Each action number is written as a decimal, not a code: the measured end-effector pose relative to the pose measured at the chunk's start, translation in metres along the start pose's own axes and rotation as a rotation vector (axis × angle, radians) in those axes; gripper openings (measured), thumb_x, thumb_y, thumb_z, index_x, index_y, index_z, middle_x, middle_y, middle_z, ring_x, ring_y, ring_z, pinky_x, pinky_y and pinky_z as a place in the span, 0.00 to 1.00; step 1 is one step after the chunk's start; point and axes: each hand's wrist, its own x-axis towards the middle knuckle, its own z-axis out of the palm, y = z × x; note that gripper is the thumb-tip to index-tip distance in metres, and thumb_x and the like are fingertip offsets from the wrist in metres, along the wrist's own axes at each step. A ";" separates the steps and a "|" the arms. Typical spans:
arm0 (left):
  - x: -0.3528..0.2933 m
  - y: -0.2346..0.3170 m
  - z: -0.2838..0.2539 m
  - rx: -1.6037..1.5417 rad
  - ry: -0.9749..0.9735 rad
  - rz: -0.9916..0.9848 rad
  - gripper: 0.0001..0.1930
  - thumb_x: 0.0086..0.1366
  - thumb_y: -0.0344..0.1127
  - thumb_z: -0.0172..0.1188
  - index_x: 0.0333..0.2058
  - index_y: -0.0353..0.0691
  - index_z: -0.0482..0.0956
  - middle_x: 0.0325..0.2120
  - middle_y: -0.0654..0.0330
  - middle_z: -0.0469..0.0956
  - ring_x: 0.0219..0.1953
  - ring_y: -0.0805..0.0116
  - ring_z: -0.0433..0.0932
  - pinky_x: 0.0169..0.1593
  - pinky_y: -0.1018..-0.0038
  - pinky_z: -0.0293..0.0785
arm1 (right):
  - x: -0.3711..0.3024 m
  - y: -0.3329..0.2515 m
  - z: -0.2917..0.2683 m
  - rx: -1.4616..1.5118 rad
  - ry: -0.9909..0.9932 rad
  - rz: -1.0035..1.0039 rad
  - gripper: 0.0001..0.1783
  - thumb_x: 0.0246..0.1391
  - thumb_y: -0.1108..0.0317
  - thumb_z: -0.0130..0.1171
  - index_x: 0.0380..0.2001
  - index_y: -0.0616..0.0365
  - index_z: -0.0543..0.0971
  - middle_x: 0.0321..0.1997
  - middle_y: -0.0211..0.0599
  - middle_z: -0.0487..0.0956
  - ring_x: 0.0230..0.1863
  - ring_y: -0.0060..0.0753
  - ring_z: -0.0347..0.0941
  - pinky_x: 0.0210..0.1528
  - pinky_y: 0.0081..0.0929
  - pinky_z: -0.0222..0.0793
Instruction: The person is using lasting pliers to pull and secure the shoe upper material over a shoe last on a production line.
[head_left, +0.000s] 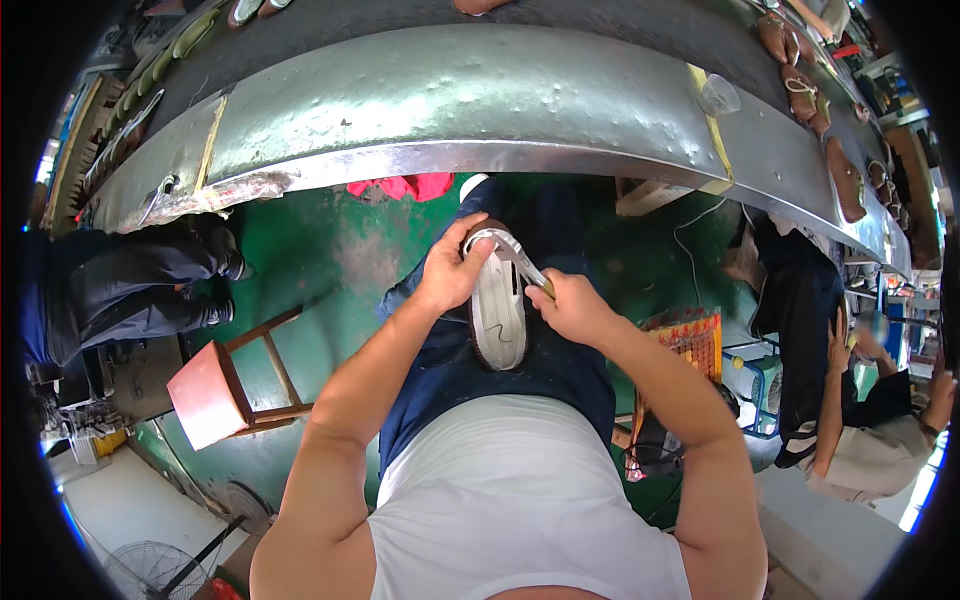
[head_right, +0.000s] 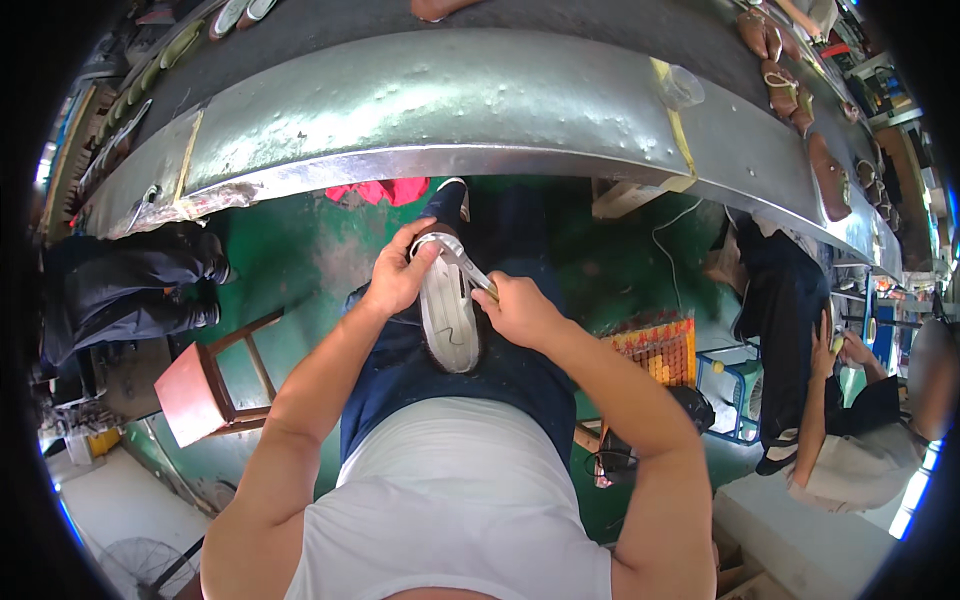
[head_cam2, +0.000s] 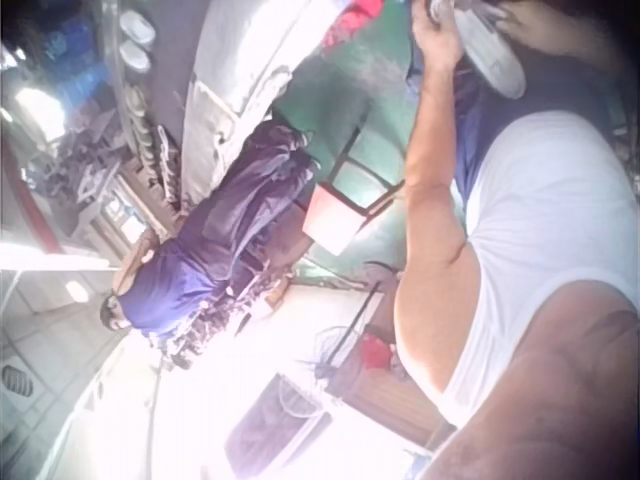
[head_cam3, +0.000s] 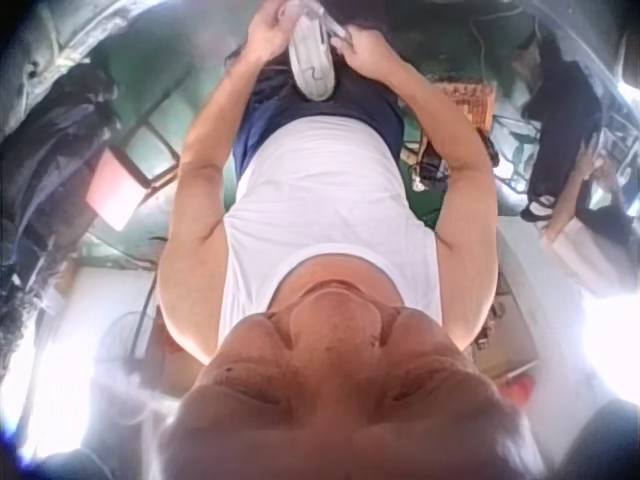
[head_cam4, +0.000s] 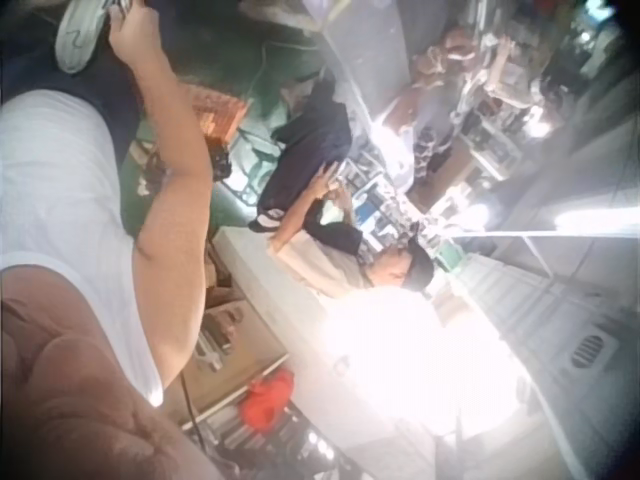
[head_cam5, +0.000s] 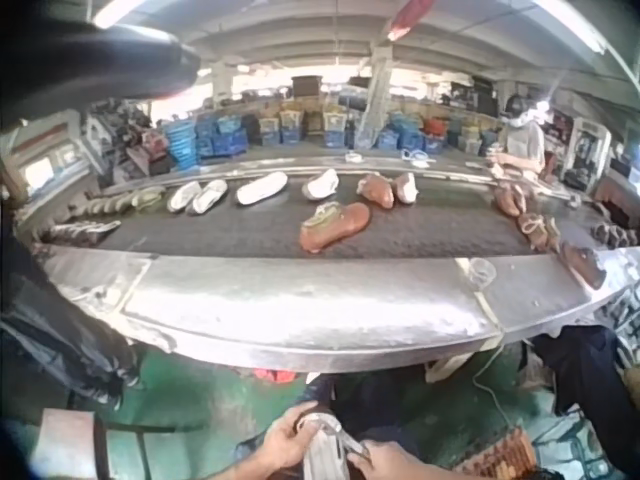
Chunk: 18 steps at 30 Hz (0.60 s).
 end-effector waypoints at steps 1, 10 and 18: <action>0.004 -0.004 -0.001 0.001 0.005 0.003 0.23 0.69 0.39 0.60 0.59 0.37 0.70 0.49 0.52 0.78 0.50 0.67 0.76 0.55 0.71 0.72 | 0.006 0.011 0.009 -0.002 -0.001 -0.005 0.16 0.62 0.60 0.56 0.33 0.65 0.75 0.27 0.52 0.79 0.28 0.55 0.77 0.33 0.42 0.73; -0.005 0.034 -0.023 -0.198 -0.208 -0.134 0.26 0.66 0.34 0.63 0.61 0.40 0.69 0.51 0.57 0.76 0.52 0.71 0.73 0.56 0.73 0.71 | -0.018 -0.011 0.003 -0.152 0.080 -0.005 0.14 0.60 0.61 0.58 0.35 0.64 0.74 0.31 0.56 0.79 0.35 0.63 0.77 0.38 0.50 0.72; -0.007 0.017 -0.007 -0.147 -0.056 -0.132 0.28 0.65 0.34 0.64 0.62 0.39 0.65 0.52 0.58 0.73 0.52 0.68 0.74 0.56 0.69 0.72 | -0.053 -0.025 -0.045 -0.014 -0.187 -0.020 0.11 0.59 0.65 0.58 0.39 0.62 0.77 0.34 0.53 0.79 0.36 0.57 0.77 0.38 0.43 0.72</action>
